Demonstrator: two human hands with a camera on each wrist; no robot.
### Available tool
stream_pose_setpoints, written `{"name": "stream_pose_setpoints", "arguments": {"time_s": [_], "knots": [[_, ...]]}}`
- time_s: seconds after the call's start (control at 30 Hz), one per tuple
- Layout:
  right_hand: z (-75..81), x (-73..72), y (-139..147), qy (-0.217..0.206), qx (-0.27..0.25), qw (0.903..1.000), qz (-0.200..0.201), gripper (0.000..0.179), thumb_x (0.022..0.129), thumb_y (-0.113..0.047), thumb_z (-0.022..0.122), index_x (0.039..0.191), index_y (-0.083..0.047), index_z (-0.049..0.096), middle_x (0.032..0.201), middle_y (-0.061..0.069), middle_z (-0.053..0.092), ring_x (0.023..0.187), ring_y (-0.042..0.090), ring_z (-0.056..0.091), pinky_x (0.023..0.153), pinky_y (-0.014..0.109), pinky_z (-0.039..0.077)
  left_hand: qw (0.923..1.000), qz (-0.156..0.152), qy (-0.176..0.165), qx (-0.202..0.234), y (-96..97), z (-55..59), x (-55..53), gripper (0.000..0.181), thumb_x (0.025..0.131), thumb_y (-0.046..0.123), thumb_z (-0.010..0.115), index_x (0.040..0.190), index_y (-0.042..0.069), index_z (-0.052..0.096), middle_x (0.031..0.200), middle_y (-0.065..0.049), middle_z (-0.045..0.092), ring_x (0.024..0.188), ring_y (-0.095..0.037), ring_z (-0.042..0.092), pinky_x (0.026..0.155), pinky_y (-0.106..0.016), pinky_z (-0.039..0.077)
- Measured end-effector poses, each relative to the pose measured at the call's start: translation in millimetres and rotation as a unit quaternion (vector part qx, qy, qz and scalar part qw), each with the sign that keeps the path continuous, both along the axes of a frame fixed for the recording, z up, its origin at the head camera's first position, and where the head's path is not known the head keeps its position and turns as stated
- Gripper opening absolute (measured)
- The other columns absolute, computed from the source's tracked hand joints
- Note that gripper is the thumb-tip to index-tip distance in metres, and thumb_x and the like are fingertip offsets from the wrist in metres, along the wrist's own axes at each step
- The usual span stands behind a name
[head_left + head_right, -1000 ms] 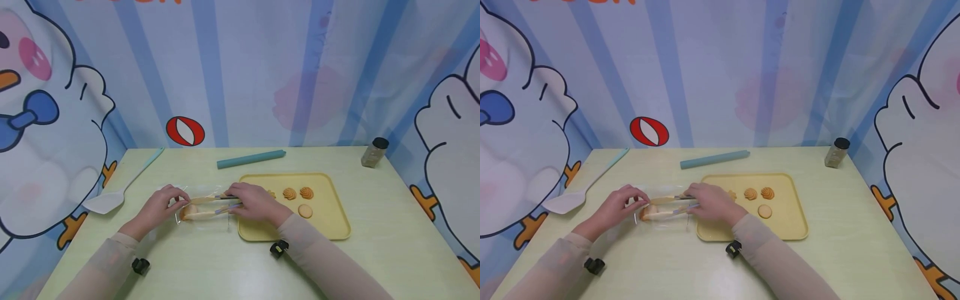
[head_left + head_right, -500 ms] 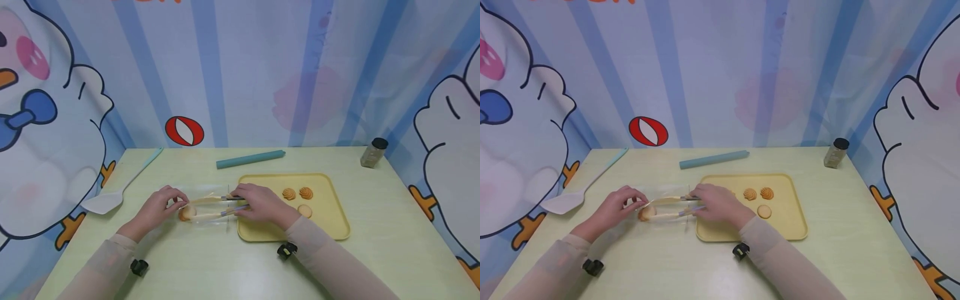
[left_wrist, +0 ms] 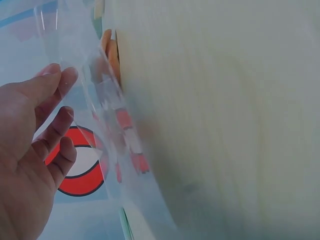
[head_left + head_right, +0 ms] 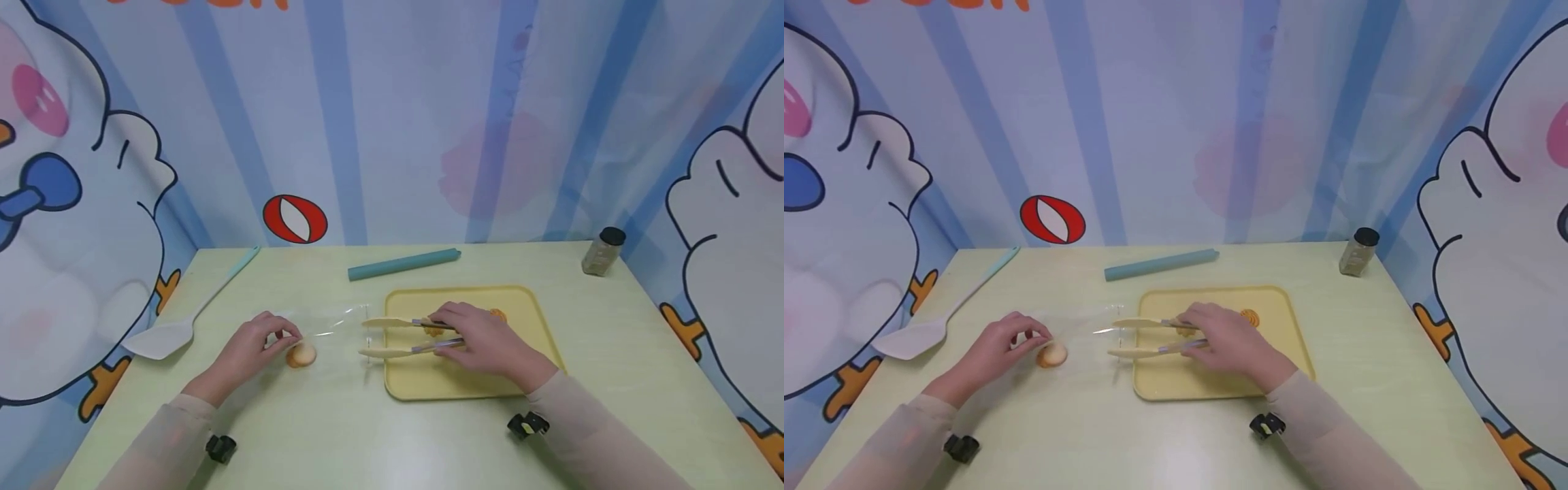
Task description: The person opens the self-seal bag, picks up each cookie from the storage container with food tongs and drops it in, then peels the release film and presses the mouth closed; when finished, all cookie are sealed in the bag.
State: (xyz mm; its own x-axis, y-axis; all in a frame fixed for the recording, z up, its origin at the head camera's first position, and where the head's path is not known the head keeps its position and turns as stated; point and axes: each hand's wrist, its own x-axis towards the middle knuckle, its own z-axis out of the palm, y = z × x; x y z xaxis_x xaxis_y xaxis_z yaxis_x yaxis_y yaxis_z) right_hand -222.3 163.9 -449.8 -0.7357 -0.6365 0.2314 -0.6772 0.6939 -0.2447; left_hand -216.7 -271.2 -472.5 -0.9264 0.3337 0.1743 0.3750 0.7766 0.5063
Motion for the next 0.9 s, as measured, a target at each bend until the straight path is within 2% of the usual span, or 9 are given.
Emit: {"name": "stream_pose_setpoints", "arguments": {"time_s": [0.3, 0.53, 0.7, 0.9], "knots": [[6.2, 18.4, 57.4, 0.01, -0.02, 0.9977, -0.063, 0.053, 0.091, -0.04, 0.079, 0.134, -0.013, 0.065, 0.131, 0.006, 0.067, 0.118, 0.025, 0.065, 0.094, 0.049, 0.056, 1.0, -0.004, 0.006, -0.004, 2.0, 0.5, 0.4, 0.017, 0.092, 0.011, 0.078, 0.104, 0.023, 0.075, 0.101, 0.006, 0.069, 0.092, -0.014, 0.057, 0.079, -0.034, 0.052], [1.2, 35.7, 95.6, 0.003, -0.008, 0.9948, -0.101, 0.055, 0.09, -0.037, 0.08, 0.134, -0.01, 0.064, 0.13, 0.009, 0.066, 0.114, 0.028, 0.066, 0.09, 0.052, 0.056, 0.9999, -0.012, 0.002, -0.001, 2.7, -1.2, 0.3, 0.018, 0.093, 0.01, 0.077, 0.104, 0.023, 0.075, 0.101, 0.006, 0.069, 0.092, -0.014, 0.056, 0.077, -0.034, 0.051], [-2.9, 50.5, 119.1, -0.01, -0.001, 0.991, -0.133, 0.053, 0.09, -0.036, 0.081, 0.133, -0.01, 0.065, 0.132, 0.01, 0.066, 0.117, 0.03, 0.066, 0.091, 0.053, 0.056, 1.0, -0.009, 0.0, -0.003, 3.7, -2.4, 0.7, 0.017, 0.093, 0.01, 0.077, 0.104, 0.023, 0.075, 0.101, 0.006, 0.069, 0.092, -0.014, 0.056, 0.078, -0.033, 0.051], [-1.3, 63.0, 141.8, -0.004, 0.005, 0.9875, -0.158, 0.054, 0.088, -0.037, 0.082, 0.132, -0.009, 0.066, 0.132, 0.011, 0.066, 0.118, 0.033, 0.065, 0.091, 0.056, 0.055, 1.0, -0.003, -0.004, -0.005, 4.4, -0.8, 1.7, 0.017, 0.093, 0.011, 0.077, 0.104, 0.024, 0.074, 0.101, 0.006, 0.068, 0.092, -0.015, 0.056, 0.078, -0.035, 0.052]]}}
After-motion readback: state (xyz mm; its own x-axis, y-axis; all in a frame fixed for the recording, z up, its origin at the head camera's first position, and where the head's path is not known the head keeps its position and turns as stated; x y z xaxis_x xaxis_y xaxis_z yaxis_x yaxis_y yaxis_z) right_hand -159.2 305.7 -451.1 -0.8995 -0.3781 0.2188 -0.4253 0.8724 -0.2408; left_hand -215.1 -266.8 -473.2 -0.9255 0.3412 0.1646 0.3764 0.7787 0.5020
